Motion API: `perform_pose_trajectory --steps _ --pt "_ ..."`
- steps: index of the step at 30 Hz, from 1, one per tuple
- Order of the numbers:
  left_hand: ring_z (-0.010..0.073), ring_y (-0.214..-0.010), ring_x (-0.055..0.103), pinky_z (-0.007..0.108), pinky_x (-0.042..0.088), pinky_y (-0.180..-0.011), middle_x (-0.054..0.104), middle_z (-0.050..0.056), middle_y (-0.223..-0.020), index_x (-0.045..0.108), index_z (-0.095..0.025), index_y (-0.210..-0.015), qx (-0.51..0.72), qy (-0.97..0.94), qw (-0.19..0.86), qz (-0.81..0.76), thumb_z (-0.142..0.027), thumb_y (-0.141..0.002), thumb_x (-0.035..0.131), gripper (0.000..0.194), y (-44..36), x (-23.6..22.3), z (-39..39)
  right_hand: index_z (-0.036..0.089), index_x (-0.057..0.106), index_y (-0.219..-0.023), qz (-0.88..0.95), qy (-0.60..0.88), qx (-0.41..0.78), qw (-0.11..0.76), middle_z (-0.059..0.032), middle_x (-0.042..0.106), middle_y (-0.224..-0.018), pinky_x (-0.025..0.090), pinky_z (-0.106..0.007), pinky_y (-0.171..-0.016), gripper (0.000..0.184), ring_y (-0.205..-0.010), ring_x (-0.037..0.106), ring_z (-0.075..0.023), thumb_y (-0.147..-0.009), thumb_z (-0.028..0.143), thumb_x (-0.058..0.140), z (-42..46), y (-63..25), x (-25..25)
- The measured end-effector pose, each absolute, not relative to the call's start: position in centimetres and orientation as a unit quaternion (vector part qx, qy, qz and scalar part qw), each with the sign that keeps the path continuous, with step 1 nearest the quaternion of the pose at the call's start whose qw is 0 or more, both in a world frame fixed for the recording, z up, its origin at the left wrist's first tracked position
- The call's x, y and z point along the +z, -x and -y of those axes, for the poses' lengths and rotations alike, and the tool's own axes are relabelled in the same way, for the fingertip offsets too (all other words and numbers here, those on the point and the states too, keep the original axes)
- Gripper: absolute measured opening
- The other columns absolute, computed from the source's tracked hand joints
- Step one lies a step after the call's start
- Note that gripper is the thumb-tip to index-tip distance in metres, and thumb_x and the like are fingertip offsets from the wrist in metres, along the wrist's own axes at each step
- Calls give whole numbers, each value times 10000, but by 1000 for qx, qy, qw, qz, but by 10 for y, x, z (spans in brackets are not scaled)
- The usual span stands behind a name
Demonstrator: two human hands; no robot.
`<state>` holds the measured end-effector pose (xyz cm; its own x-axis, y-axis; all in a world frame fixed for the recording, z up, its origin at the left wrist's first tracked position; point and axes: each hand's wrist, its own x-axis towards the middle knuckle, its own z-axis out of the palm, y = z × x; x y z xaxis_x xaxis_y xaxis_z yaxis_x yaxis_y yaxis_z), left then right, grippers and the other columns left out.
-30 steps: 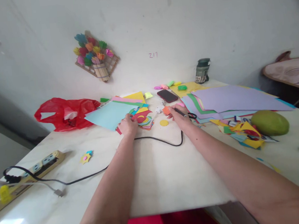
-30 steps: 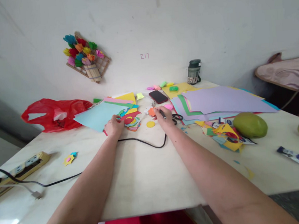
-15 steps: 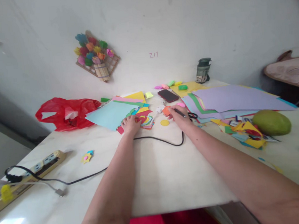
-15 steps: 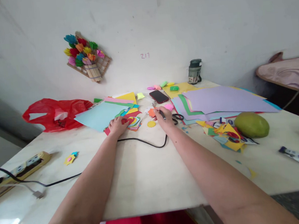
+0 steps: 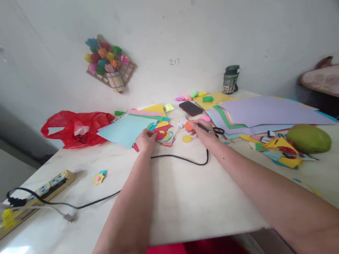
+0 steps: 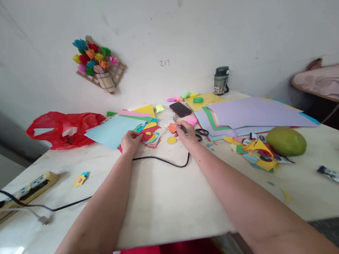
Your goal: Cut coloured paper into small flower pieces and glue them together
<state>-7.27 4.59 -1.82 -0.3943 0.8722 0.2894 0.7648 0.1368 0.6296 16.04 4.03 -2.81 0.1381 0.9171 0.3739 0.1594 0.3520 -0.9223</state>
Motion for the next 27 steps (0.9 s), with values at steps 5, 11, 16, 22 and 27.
perform_pose_trajectory --steps 5,11,16,22,27 --pt "180 -783 648 258 459 -713 711 24 -785 678 -209 -925 467 -503 121 -717 -394 -704 631 291 77 -22 -48 193 588 -778 569 462 321 599 -20 688 -679 455 -216 -459 277 -533 619 -130 -765 465 540 -42 -161 -30" --pt "186 -746 652 237 465 -640 713 45 -750 695 -172 -820 508 -489 192 -683 -452 -671 658 320 79 -26 -53 189 566 -741 549 475 333 602 -19 682 -662 458 -213 -466 257 -528 615 -123 -767 444 537 -37 -159 -22" --pt "200 -751 641 262 456 -671 707 57 -748 692 -167 -801 453 -507 142 -719 -489 -729 585 347 77 -21 -50 192 578 -750 550 475 332 601 -20 685 -657 452 -217 -450 252 -515 611 -127 -764 442 544 -37 -158 -22" --pt "230 -806 634 293 450 -714 703 60 -771 703 -190 -816 392 -522 100 -751 -515 -776 498 387 78 -21 -50 200 568 -723 555 472 329 600 -11 680 -639 448 -221 -439 253 -499 610 -131 -758 450 551 -43 -158 -28" --pt "219 -807 639 277 454 -695 713 57 -799 700 -194 -850 411 -517 120 -741 -460 -770 521 330 80 -25 -53 201 568 -733 560 469 326 600 -10 679 -640 445 -220 -439 251 -507 616 -134 -760 450 544 -43 -158 -29"
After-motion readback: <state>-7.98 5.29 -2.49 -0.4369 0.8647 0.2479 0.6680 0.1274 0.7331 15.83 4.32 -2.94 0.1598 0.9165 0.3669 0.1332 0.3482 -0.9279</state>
